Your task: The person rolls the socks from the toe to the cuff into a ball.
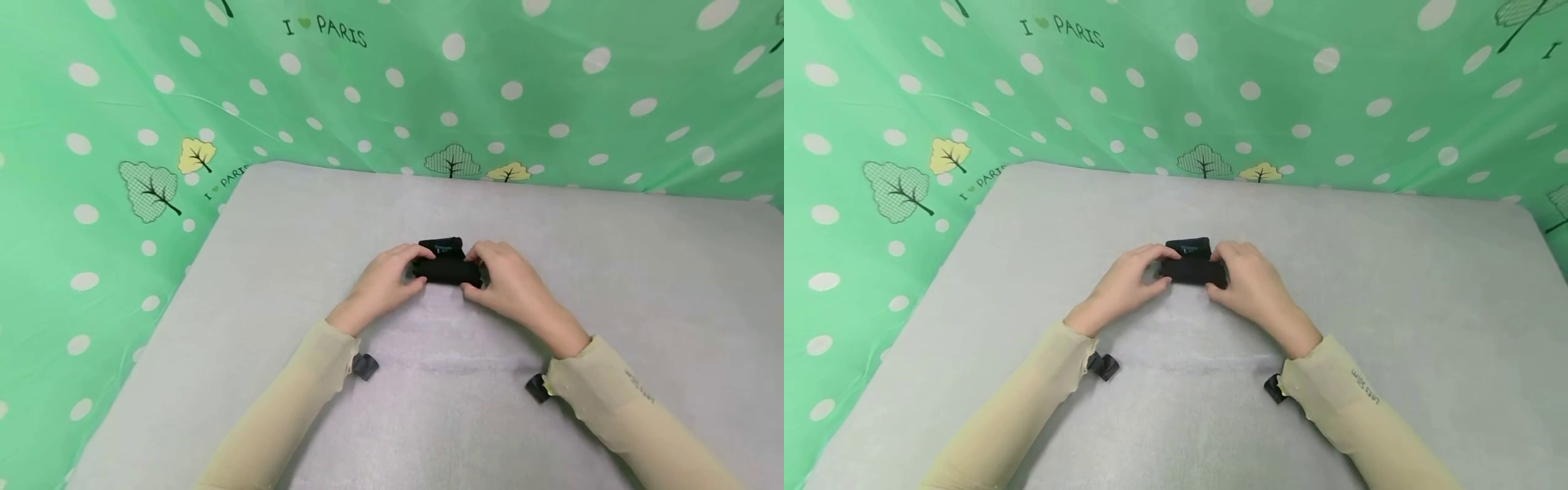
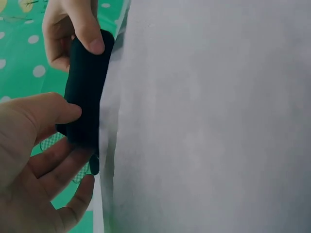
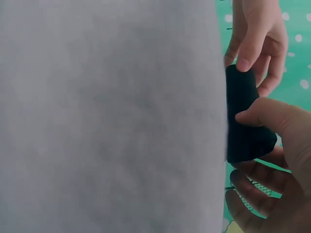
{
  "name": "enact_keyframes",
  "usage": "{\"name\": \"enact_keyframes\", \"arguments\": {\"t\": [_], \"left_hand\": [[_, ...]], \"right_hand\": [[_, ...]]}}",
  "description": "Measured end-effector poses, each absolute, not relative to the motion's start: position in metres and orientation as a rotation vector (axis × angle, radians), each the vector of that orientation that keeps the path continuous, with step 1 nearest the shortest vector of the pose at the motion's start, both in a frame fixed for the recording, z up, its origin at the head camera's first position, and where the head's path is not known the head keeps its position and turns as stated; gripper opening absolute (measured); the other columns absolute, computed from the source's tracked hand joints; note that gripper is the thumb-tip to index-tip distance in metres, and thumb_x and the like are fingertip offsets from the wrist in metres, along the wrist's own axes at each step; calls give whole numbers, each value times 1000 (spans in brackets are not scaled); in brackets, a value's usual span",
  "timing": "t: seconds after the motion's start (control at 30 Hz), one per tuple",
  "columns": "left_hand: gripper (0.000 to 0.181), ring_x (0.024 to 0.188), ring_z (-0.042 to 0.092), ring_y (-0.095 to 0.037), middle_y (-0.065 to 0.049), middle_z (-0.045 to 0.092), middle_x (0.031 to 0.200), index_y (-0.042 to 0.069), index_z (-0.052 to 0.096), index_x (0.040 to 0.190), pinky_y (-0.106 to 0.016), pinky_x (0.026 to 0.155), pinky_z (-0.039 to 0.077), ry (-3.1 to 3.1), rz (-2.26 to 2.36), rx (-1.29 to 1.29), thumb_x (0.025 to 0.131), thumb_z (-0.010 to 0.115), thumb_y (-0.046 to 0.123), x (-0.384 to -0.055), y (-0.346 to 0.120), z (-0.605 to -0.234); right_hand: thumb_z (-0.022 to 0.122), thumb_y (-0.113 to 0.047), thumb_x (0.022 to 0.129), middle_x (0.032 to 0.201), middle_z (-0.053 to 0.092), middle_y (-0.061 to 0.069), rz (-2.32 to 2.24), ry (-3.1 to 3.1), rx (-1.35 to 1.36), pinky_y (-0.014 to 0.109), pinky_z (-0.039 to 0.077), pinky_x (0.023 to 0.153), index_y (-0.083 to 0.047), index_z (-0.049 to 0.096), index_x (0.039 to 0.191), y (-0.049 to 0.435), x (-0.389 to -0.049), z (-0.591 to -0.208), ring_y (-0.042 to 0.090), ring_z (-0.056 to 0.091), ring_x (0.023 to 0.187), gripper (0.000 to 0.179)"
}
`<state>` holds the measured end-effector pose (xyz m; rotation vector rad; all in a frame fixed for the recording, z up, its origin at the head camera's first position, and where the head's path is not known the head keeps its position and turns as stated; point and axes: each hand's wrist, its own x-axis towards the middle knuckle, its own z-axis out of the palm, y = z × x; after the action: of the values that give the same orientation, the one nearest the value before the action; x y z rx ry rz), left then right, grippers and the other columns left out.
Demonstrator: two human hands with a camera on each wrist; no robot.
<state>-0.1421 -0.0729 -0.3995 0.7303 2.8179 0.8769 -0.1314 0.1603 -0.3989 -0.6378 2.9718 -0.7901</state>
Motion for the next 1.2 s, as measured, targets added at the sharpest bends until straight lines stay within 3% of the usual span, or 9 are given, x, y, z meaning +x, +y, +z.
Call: {"name": "enact_keyframes", "arguments": {"t": [0.4, 0.7, 0.87, 1.0, 1.2], "left_hand": [[30, 105, 66, -17, -1, 71, 118, 16, 65, 120, -34, 97, 52, 2787, 1087, 686, 93, 71, 27, -134, -84, -400], [28, 88, 57, -15, 2, 67, 103, 19, 69, 117, -31, 81, 48, 2915, 976, 523, 97, 64, 37, -137, -74, -399], [26, 96, 56, -18, -1, 61, 109, 18, 70, 114, -34, 87, 49, 2975, 910, 470, 96, 66, 37, -143, -66, -396], [18, 111, 59, -21, 2, 64, 119, 19, 69, 113, -35, 99, 49, 3013, 836, 623, 97, 67, 26, -147, -61, -391], [17, 121, 60, -19, 6, 69, 121, 23, 72, 110, -41, 102, 47, 3039, 677, 856, 94, 69, 18, -146, -56, -385]], "right_hand": [[74, -25, 84, 92, 69, 8, -878, 2912, -588, 39, 50, 75, -6, 68, 106, 156, -117, -395, 22, 60, 83, 29], [62, -30, 94, 71, 57, 3, -916, 2779, -427, 29, 38, 59, -4, 68, 104, 158, -130, -395, 15, 47, 62, 28], [57, -33, 95, 66, 48, 2, -884, 2714, -358, 29, 33, 57, -6, 64, 93, 159, -139, -391, 15, 41, 59, 28], [56, -33, 92, 66, 49, 2, -838, 2655, -332, 28, 34, 57, -7, 61, 83, 158, -150, -386, 16, 42, 61, 28], [55, -37, 91, 81, 61, 8, -777, 2551, -290, 28, 40, 61, -4, 67, 92, 157, -161, -379, 20, 51, 71, 35]]}}
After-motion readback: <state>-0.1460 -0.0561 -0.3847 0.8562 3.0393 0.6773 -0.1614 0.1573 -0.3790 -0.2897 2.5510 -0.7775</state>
